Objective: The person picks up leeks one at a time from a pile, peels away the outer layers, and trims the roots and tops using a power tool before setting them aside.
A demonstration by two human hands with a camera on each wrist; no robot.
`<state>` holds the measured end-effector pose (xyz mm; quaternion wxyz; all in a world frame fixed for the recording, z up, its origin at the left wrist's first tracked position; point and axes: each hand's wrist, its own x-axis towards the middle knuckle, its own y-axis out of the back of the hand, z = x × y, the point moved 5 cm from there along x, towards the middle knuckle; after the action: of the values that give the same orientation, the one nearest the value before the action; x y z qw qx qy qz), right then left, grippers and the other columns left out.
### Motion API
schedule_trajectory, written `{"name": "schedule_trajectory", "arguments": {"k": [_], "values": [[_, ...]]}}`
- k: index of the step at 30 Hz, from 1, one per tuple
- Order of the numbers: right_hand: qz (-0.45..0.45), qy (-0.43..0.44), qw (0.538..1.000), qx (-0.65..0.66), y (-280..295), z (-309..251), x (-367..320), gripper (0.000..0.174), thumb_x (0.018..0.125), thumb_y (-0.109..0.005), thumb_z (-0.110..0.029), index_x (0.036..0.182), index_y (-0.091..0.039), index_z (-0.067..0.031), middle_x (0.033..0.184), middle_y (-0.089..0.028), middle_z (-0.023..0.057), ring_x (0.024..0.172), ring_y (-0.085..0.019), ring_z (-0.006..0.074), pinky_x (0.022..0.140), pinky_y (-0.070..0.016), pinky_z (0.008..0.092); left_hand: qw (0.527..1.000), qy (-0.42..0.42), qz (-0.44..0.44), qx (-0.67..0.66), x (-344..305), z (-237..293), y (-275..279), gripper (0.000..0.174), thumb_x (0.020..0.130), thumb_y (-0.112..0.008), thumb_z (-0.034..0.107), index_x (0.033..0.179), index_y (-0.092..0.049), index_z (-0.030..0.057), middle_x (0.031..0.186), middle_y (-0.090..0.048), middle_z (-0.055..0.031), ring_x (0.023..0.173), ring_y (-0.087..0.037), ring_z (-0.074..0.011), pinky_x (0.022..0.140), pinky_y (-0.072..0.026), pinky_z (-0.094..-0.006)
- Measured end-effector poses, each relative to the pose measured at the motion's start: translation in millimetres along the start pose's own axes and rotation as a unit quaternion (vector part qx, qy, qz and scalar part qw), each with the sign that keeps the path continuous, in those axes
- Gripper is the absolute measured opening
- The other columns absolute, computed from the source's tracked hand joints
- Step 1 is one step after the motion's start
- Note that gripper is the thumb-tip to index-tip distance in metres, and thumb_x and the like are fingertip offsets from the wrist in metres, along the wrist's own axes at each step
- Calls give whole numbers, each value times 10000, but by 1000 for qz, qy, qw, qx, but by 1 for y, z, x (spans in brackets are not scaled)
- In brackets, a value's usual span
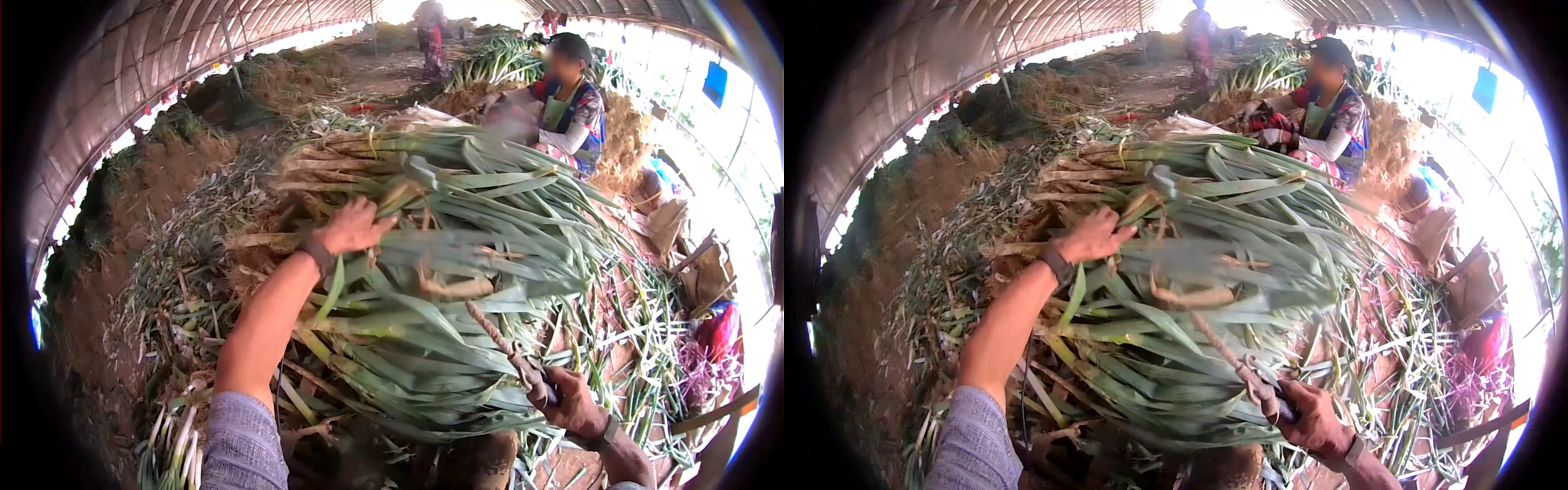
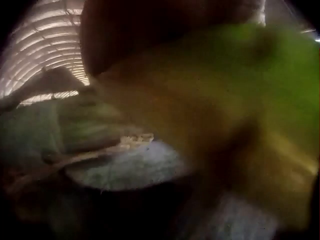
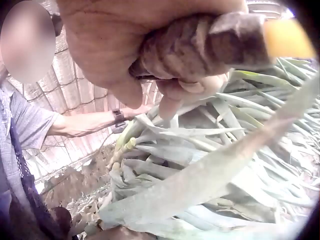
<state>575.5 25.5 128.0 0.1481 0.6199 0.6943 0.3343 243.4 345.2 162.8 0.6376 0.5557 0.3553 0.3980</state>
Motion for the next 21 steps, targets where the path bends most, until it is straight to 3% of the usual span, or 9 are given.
{"name": "schedule_trajectory", "arguments": {"k": [3, 9, 10, 11, 12, 13, 14, 17, 21], "values": [[-7, -5, 1000, 13, -7, 3, 5, 240, 836, -724, -142, 1011, -660, 9, 710, -612, 142, 569, -586, 247, 532, -466, 347, 998, -52, 13, 31, -46, 20, -14, 680, 980, -400, 586, 1061, -571, -67, 1114, -520, -264, 1096, -514, -395, 906, -437, -520], [-40, 83, 996, 17, -16, -9, 10, 312, 778, -761, -134, 1032, -652, 11, 761, -636, 169, 668, -642, 323, 607, -514, 389, 967, -131, -73, 204, -153, 68, -83, 852, 963, -375, 651, 1208, -525, -151, 1492, -266, -353, 1353, -367, -433, 1105, -365, -536], [-55, 71, 996, 24, -13, -14, 10, 338, 771, -761, -122, 1058, -646, 15, 795, -649, 183, 705, -658, 340, 632, -528, 388, 972, -100, -169, 131, -157, 74, -62, 796, 960, -444, 611, 1255, -518, -125, 1530, -230, -318, 1406, -306, -419, 1139, -327, -524], [-31, 68, 996, 45, -7, -28, 12, 261, 825, -685, -101, 1043, -652, 39, 692, -594, 100, 589, -563, 150, 563, -466, 308, 984, -88, -142, -53, -152, 68, -43, 724, 947, -488, 595, 1254, -558, -57, 1505, -345, -261, 1374, -390, -363, 1112, -383, -478], [-21, 53, 997, 48, -4, -28, 10, 221, 829, -682, -98, 1004, -649, 32, 662, -571, 86, 569, -537, 135, 538, -441, 305, 968, -113, -113, -194, -137, 62, -17, 555, 945, -563, 492, 1208, -606, 5, 1407, -500, -206, 1287, -504, -311, 1067, -437, -437], [-8, 39, 998, 52, -3, -28, 10, 182, 832, -679, -95, 965, -646, 25, 632, -549, 72, 550, -510, 120, 512, -416, 303, 961, -165, 35, -219, -122, 45, -1, 391, 950, -603, 347, 1157, -630, 16, 1266, -603, -189, 1178, -581, -301, 1022, -472, -432], [16, 52, 997, 59, -2, -28, 9, 128, 835, -682, -89, 882, -618, 11, 601, -491, 47, 538, -455, 88, 482, -365, 294, 981, -149, 101, -79, -107, 33, 15, 309, 942, -609, 232, 1174, -617, 27, 1262, -589, -190, 1177, -567, -283, 1016, -472, -425], [-22, -4, 1000, 22, 8, -25, 4, 267, 867, -683, -87, 1110, -656, 17, 745, -640, 95, 640, -573, 97, 573, -472, 276, 994, -65, 92, 6, -54, -21, 16, 571, 881, -674, 239, 1370, -459, 38, 1451, -421, -204, 1307, -458, -326, 1113, -384, -434], [5, -44, 996, 74, 17, -12, 13, 197, 871, -678, -87, 1036, -676, 21, 690, -597, 43, 616, -513, 65, 538, -426, 252, 995, -62, 27, 77, -16, -28, 26, 900, 747, -768, 322, 1471, -332, 12, 1504, -341, -221, 1380, -375, -372, 1142, -346, -438]]}}
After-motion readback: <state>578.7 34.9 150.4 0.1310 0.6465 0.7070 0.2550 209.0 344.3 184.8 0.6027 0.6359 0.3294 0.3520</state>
